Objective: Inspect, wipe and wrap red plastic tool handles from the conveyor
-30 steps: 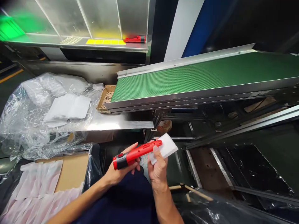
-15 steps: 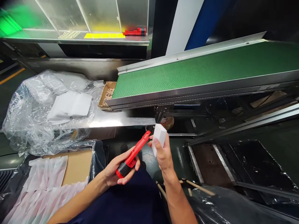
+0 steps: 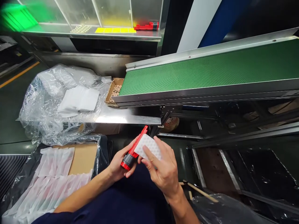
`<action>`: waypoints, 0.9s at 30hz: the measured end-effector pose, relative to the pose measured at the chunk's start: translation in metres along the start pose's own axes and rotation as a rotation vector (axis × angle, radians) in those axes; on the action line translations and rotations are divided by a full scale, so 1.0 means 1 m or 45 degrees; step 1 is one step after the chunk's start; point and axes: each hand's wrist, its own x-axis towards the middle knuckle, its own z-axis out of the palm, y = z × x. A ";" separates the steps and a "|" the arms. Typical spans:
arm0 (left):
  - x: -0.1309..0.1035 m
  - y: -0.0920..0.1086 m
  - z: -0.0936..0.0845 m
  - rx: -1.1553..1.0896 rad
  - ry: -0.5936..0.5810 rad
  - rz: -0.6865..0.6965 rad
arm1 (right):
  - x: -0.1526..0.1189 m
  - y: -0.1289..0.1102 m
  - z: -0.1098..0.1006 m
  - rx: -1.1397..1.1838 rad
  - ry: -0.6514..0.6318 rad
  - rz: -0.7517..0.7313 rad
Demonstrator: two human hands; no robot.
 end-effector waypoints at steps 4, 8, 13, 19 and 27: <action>0.001 -0.002 0.003 0.014 0.197 -0.017 | 0.003 -0.014 0.008 -0.034 -0.061 -0.042; -0.002 -0.002 0.003 0.043 0.207 -0.097 | 0.006 -0.019 0.010 -0.076 -0.078 -0.100; -0.007 -0.002 0.000 0.013 -0.051 -0.166 | 0.015 0.004 0.005 -0.486 0.005 -0.029; -0.002 -0.005 -0.005 -0.033 -0.093 -0.170 | 0.020 0.012 0.001 -0.500 0.086 0.086; -0.005 -0.001 0.004 0.070 0.115 -0.033 | 0.010 -0.013 0.007 -0.247 -0.125 -0.015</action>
